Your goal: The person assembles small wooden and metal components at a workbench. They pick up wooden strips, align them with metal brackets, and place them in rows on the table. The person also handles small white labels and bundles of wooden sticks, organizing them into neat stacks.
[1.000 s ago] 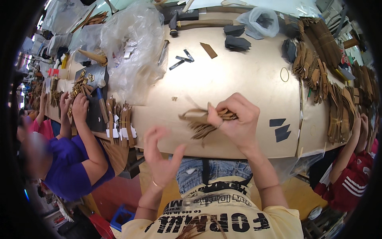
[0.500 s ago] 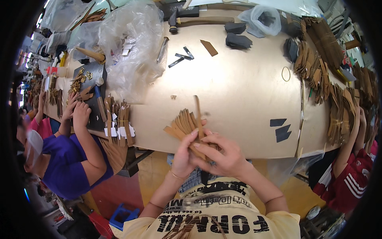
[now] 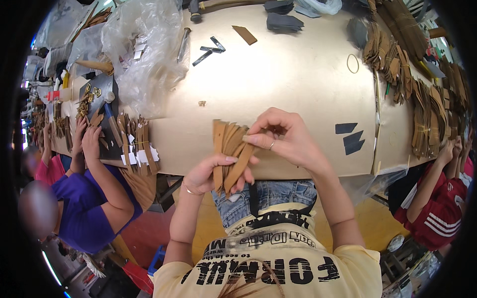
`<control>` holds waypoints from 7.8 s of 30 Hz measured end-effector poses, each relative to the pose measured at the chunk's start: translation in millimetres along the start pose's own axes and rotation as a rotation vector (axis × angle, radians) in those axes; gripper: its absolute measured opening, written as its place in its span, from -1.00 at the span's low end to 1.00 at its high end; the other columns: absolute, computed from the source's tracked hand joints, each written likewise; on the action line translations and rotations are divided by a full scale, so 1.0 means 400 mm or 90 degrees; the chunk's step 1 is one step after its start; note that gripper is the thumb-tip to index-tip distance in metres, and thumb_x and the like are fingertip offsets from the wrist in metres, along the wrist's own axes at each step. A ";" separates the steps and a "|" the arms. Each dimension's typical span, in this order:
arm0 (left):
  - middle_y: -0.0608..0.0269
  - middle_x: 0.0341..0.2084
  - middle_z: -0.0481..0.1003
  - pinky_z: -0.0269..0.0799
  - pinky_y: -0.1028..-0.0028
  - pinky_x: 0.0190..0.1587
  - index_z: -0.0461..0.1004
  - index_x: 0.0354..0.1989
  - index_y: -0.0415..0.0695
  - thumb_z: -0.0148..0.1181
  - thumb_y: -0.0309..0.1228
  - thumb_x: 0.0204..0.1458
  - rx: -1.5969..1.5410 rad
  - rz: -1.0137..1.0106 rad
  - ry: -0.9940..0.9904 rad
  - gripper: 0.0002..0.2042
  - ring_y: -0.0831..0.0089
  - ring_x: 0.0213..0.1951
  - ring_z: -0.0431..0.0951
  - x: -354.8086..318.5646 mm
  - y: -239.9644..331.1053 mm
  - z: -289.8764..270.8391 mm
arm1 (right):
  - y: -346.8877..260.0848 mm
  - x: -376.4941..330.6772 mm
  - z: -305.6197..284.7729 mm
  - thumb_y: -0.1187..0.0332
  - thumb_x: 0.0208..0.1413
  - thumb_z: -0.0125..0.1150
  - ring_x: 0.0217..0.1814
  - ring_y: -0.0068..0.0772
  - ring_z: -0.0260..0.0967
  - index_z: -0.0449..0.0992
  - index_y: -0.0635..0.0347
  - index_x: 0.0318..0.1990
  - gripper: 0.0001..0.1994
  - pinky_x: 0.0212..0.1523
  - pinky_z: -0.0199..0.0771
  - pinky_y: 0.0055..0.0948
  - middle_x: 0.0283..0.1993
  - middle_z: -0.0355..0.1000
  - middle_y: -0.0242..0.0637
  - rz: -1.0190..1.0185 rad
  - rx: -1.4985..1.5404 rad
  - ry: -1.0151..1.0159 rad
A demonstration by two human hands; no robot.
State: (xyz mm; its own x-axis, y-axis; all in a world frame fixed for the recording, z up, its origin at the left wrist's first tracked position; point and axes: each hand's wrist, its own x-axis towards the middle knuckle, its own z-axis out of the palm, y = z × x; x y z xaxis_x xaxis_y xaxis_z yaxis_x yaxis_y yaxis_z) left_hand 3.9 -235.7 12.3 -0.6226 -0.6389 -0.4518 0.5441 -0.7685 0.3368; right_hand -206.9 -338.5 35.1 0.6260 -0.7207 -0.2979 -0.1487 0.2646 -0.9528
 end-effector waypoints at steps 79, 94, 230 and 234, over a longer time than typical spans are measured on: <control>0.12 -0.04 0.41 0.40 0.33 0.02 0.28 0.09 -0.26 0.30 -0.52 -0.03 0.548 0.582 0.491 -0.52 0.27 -0.03 0.47 0.044 -0.148 0.137 | -0.055 -0.055 0.168 0.08 0.17 0.23 0.13 -0.05 0.26 0.38 0.42 0.08 -0.46 0.13 0.26 -0.13 0.04 0.36 -0.02 -0.196 -0.267 -0.027; 0.03 0.36 -0.03 -0.01 0.24 0.39 -0.49 0.45 -0.19 0.41 -0.08 -0.07 0.191 0.665 0.300 0.18 0.18 0.40 0.02 0.002 -0.058 0.121 | -0.086 0.034 0.134 0.18 0.30 0.06 -0.31 0.07 0.49 0.25 0.39 0.04 -0.60 -0.28 0.44 -0.14 -0.33 0.50 0.06 -0.094 -0.103 -0.058; 0.04 -0.01 0.39 0.35 0.09 0.20 0.22 0.21 -0.21 -0.09 -0.27 0.32 -0.155 0.675 0.245 -0.62 0.21 0.13 0.38 -0.028 0.065 0.007 | -0.070 0.046 -0.124 0.43 0.11 0.31 -0.25 -0.35 0.51 0.63 0.26 -0.18 -0.85 -0.16 0.48 -0.38 -0.30 0.59 -0.25 -0.047 -0.190 -0.214; 0.05 -0.02 0.39 0.34 0.12 0.20 0.22 0.21 -0.22 -0.08 -0.31 0.29 -0.100 0.642 0.297 -0.62 0.22 0.11 0.39 -0.030 0.051 0.017 | -0.027 0.008 -0.129 0.45 0.11 0.28 -0.29 -0.26 0.50 0.62 0.28 -0.21 -0.87 -0.20 0.47 -0.37 -0.34 0.55 -0.20 -0.026 -0.352 -0.090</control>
State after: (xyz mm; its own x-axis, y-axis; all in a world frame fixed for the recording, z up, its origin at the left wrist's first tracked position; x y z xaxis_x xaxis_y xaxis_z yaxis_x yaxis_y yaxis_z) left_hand 18.7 -243.9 30.4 0.3965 -0.8649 -0.3076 0.7662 0.1272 0.6298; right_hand -242.7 -376.7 41.5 0.7305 -0.6206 -0.2850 -0.4762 -0.1638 -0.8639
